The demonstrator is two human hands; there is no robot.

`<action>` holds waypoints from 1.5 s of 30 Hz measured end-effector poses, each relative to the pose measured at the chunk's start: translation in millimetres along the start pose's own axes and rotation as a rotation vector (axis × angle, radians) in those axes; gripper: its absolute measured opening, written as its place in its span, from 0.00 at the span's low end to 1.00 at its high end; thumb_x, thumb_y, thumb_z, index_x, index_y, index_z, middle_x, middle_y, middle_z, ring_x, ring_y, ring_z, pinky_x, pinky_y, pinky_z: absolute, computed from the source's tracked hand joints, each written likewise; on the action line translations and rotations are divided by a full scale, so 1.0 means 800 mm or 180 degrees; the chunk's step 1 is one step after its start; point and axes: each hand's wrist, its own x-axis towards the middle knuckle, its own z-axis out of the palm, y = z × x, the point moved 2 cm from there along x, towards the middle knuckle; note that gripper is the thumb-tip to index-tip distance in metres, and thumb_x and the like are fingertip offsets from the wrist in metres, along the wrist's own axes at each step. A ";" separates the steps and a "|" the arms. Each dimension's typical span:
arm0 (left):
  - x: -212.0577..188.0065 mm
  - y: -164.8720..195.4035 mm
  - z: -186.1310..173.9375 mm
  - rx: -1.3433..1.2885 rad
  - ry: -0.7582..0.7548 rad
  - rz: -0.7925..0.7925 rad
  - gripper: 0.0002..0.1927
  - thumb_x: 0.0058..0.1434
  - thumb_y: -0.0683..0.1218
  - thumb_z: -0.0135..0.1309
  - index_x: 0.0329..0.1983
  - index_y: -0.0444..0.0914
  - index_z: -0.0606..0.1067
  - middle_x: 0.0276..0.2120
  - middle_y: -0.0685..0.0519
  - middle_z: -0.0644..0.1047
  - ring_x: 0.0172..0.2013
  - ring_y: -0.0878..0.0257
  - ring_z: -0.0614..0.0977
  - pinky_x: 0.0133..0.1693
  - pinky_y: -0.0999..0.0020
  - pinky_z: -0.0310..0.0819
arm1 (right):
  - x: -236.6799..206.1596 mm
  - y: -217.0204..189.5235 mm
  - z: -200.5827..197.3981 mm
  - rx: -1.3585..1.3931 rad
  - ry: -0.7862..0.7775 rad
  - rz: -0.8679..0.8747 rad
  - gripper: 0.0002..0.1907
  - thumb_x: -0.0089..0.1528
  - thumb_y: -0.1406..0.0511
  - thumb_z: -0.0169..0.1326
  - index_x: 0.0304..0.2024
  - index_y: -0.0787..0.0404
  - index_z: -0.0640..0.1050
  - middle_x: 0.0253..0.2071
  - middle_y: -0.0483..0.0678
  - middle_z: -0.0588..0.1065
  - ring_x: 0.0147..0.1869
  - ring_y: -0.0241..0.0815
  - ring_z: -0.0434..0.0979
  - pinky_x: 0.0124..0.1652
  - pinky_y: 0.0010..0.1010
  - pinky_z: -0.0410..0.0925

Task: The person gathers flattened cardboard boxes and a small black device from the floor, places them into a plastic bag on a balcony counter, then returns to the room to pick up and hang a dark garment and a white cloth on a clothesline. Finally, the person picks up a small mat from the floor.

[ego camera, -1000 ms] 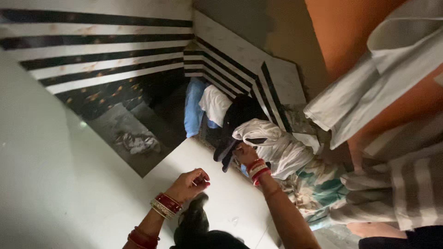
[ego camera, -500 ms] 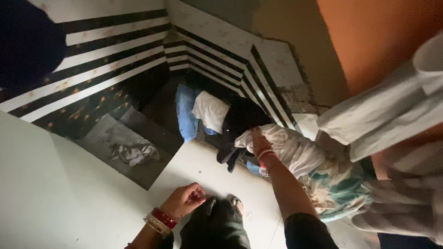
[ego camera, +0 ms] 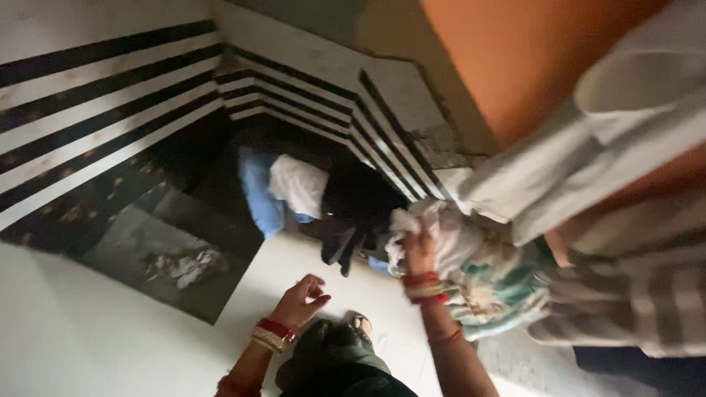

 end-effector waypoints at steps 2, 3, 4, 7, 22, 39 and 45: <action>0.030 0.015 0.031 -0.0018 0.0408 0.0705 0.26 0.56 0.52 0.65 0.51 0.36 0.70 0.42 0.50 0.77 0.44 0.59 0.81 0.45 0.61 0.79 | -0.062 -0.040 0.018 0.0634 -0.0654 -0.0832 0.27 0.69 0.60 0.43 0.66 0.69 0.66 0.41 0.57 0.78 0.36 0.48 0.76 0.37 0.43 0.73; 0.043 0.020 0.047 -0.0054 0.0488 0.0825 0.27 0.55 0.52 0.65 0.52 0.37 0.69 0.43 0.50 0.76 0.44 0.59 0.81 0.45 0.60 0.80 | -0.099 -0.056 0.033 0.2051 -0.1410 -0.0102 0.32 0.73 0.50 0.30 0.66 0.67 0.66 0.39 0.56 0.80 0.36 0.47 0.78 0.37 0.38 0.74; 0.054 0.024 0.061 -0.0126 0.0522 0.0850 0.28 0.55 0.52 0.65 0.53 0.37 0.69 0.43 0.49 0.76 0.45 0.58 0.81 0.44 0.60 0.80 | -0.109 -0.098 0.067 0.2332 -0.2956 -0.1872 0.38 0.75 0.43 0.26 0.60 0.67 0.73 0.57 0.58 0.75 0.56 0.54 0.77 0.57 0.39 0.73; 0.077 0.026 0.089 -0.0486 0.0576 0.0606 0.30 0.53 0.52 0.66 0.54 0.37 0.67 0.45 0.49 0.75 0.46 0.57 0.80 0.44 0.58 0.80 | -0.198 -0.144 0.045 -0.0190 -0.2817 -0.2511 0.19 0.62 0.74 0.48 0.56 0.65 0.74 0.54 0.57 0.77 0.57 0.52 0.80 0.52 0.35 0.77; 0.072 0.034 0.070 -0.2252 0.0846 -0.0135 0.46 0.45 0.52 0.71 0.63 0.38 0.61 0.55 0.46 0.69 0.54 0.53 0.75 0.43 0.50 0.82 | -0.100 0.038 0.014 -0.0470 -0.2998 -0.0475 0.53 0.46 0.59 0.74 0.68 0.60 0.61 0.63 0.53 0.68 0.64 0.48 0.70 0.58 0.42 0.68; 0.017 0.009 0.090 -0.1715 -0.0844 0.0679 0.48 0.44 0.44 0.74 0.67 0.35 0.64 0.57 0.46 0.73 0.56 0.53 0.77 0.53 0.55 0.76 | -0.210 -0.073 -0.037 -0.0589 -0.1475 -0.1297 0.35 0.50 0.69 0.69 0.60 0.63 0.74 0.50 0.56 0.81 0.54 0.48 0.84 0.52 0.38 0.76; -0.029 0.033 0.154 -0.1520 -0.1379 0.0936 0.37 0.49 0.41 0.73 0.63 0.32 0.71 0.52 0.49 0.81 0.53 0.56 0.82 0.57 0.60 0.77 | -0.294 0.073 -0.079 0.0459 -0.0380 0.0568 0.45 0.58 0.68 0.61 0.73 0.58 0.54 0.69 0.52 0.67 0.70 0.45 0.69 0.64 0.36 0.65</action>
